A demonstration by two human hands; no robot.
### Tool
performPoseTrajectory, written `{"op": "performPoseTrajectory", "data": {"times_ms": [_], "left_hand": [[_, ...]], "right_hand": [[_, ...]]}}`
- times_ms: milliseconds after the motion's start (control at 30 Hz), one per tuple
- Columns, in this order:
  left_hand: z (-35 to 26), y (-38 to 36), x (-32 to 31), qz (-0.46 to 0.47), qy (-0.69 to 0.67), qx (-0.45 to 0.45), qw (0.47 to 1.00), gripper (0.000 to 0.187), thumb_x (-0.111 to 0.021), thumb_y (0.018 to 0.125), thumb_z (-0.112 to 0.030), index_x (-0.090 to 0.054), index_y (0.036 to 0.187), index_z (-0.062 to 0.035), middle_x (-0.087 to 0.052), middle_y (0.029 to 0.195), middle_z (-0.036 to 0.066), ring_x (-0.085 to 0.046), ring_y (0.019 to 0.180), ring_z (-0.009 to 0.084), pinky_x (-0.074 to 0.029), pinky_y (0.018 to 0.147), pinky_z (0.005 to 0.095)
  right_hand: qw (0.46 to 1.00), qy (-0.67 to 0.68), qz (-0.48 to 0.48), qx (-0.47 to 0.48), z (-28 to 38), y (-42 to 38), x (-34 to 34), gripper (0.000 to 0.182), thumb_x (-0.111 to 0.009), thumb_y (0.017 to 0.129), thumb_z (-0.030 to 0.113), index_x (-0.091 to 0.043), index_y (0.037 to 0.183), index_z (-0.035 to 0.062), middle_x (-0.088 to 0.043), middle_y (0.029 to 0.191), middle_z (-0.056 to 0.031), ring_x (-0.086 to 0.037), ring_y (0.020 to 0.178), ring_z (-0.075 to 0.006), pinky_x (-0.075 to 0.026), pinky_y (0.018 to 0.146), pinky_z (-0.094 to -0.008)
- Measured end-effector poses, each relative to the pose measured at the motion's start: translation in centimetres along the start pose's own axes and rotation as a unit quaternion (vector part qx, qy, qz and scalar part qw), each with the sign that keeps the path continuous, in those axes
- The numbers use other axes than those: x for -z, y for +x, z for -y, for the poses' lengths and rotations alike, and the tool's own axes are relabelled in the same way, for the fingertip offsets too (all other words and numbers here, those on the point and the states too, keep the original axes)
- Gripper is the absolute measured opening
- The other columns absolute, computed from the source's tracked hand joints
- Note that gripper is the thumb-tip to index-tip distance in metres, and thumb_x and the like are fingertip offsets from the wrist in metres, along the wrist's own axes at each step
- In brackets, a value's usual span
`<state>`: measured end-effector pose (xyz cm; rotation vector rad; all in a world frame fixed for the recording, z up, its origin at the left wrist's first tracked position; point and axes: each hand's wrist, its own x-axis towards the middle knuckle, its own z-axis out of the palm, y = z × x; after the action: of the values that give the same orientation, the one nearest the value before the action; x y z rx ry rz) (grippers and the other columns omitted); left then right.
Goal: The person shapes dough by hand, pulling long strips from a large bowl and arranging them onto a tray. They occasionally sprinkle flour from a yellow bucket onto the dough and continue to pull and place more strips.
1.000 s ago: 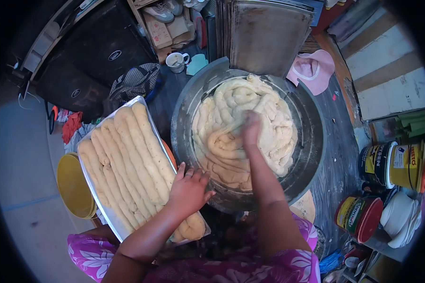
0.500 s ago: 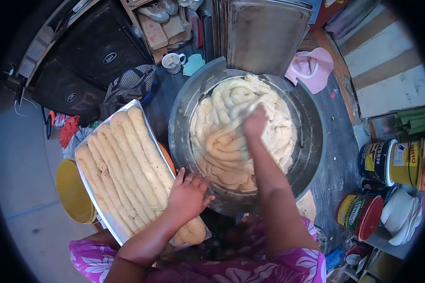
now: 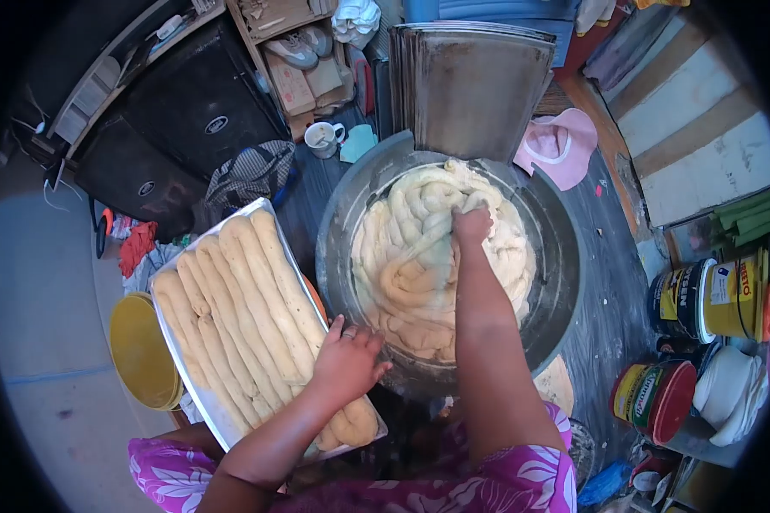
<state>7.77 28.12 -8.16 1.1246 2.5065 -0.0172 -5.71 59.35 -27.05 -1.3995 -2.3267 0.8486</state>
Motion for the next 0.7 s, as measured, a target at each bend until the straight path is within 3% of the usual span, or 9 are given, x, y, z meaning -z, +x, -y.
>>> {"op": "performPoseTrajectory", "data": {"times_ms": [100, 167, 200, 267, 333, 467, 533, 667, 700], "left_hand": [[0.1, -0.2, -0.2, -0.001, -0.018, -0.001, 1.000, 0.057, -0.051, 0.084, -0.047, -0.048, 0.126, -0.0089, -0.055, 0.122, 0.011, -0.049, 0.116, 0.0239, -0.023, 0.106, 0.0461], [0.3, -0.2, -0.4, -0.027, -0.023, -0.015, 0.999, 0.056, -0.052, 0.083, -0.046, -0.049, 0.124, -0.0086, -0.055, 0.121, 0.011, -0.050, 0.115, 0.0237, -0.023, 0.106, 0.0460], [0.3, -0.3, -0.5, -0.027, -0.029, -0.015, 0.999, 0.056, -0.052, 0.083, -0.046, -0.049, 0.124, -0.0086, -0.055, 0.121, 0.011, -0.050, 0.115, 0.0237, -0.023, 0.106, 0.0460], [0.5, -0.4, -0.7, -0.044, -0.034, -0.025, 0.998, 0.054, -0.054, 0.082, -0.045, -0.051, 0.122, -0.0085, -0.056, 0.119, 0.010, -0.051, 0.113, 0.0236, -0.024, 0.105, 0.0463], [0.5, -0.4, -0.6, -0.047, -0.038, -0.026, 0.998, 0.054, -0.054, 0.082, -0.045, -0.052, 0.122, -0.0085, -0.057, 0.118, 0.010, -0.051, 0.113, 0.0234, -0.024, 0.105, 0.0466], [0.4, -0.4, -0.8, -0.061, -0.039, -0.026, 0.997, 0.053, -0.054, 0.082, -0.045, -0.053, 0.120, -0.0092, -0.057, 0.117, 0.010, -0.051, 0.112, 0.0231, -0.025, 0.104, 0.0471], [0.3, -0.3, -0.8, -0.049, -0.041, -0.023, 0.998, 0.052, -0.055, 0.082, -0.045, -0.053, 0.120, -0.0095, -0.057, 0.116, 0.010, -0.051, 0.113, 0.0229, -0.025, 0.104, 0.0470], [0.2, -0.3, -0.8, -0.046, -0.027, -0.020, 0.998, 0.053, -0.055, 0.081, -0.046, -0.052, 0.120, -0.0102, -0.058, 0.116, 0.009, -0.051, 0.113, 0.0225, -0.025, 0.104, 0.0465], [0.2, -0.3, -0.8, -0.044, -0.020, -0.022, 0.999, 0.053, -0.055, 0.081, -0.046, -0.052, 0.120, -0.0102, -0.058, 0.116, 0.009, -0.051, 0.113, 0.0225, -0.025, 0.104, 0.0465]], "right_hand": [[0.979, -0.080, 0.180, 0.054, -4.8, 6.3, -2.2, 0.039, -0.054, 0.074, 0.018, -0.054, 0.110, 0.0024, -0.050, 0.115, -0.0207, -0.052, 0.105, -0.0330, -0.045, 0.086, -0.0423], [0.933, 0.259, 0.217, -0.126, -7.8, 9.9, -1.7, 0.037, -0.050, 0.069, 0.011, -0.051, 0.104, -0.0032, -0.055, 0.097, -0.0205, -0.057, 0.091, -0.0330, -0.048, 0.081, -0.0423], [0.710, 0.588, 0.171, -0.347, -7.5, 9.8, 0.3, 0.035, -0.049, 0.067, 0.010, -0.051, 0.099, -0.0038, -0.055, 0.088, -0.0189, -0.058, 0.084, -0.0316, -0.050, 0.077, -0.0433], [0.672, 0.591, 0.295, -0.335, -2.3, 7.6, 9.6, 0.033, -0.043, 0.070, 0.012, -0.053, 0.098, -0.0026, -0.058, 0.098, -0.0193, -0.058, 0.089, -0.0303, -0.047, 0.078, -0.0432], [0.578, 0.615, 0.460, -0.274, -6.5, 13.0, 11.4, 0.035, -0.041, 0.069, 0.011, -0.052, 0.099, -0.0047, -0.058, 0.098, -0.0204, -0.058, 0.089, -0.0301, -0.047, 0.082, -0.0428], [0.699, 0.557, 0.420, -0.160, 0.9, 5.9, 18.8, 0.036, -0.044, 0.078, 0.016, -0.053, 0.108, -0.0026, -0.061, 0.097, -0.0158, -0.059, 0.086, -0.0301, -0.047, 0.085, -0.0411], [0.902, 0.303, 0.308, 0.019, 1.0, 3.0, 18.6, 0.044, -0.048, 0.081, 0.020, -0.049, 0.119, -0.0039, -0.062, 0.098, -0.0167, -0.059, 0.088, -0.0313, -0.046, 0.086, -0.0395], [0.854, -0.259, 0.409, 0.190, -3.2, -2.9, 11.3, 0.061, -0.054, 0.082, 0.025, -0.035, 0.135, 0.0005, -0.056, 0.107, -0.0294, -0.057, 0.102, -0.0366, -0.043, 0.090, -0.0384], [0.875, -0.226, 0.371, 0.213, -5.4, -5.0, 9.1, 0.063, -0.055, 0.081, 0.027, -0.034, 0.135, 0.0010, -0.055, 0.109, -0.0299, -0.056, 0.103, -0.0372, -0.043, 0.090, -0.0389]]}}
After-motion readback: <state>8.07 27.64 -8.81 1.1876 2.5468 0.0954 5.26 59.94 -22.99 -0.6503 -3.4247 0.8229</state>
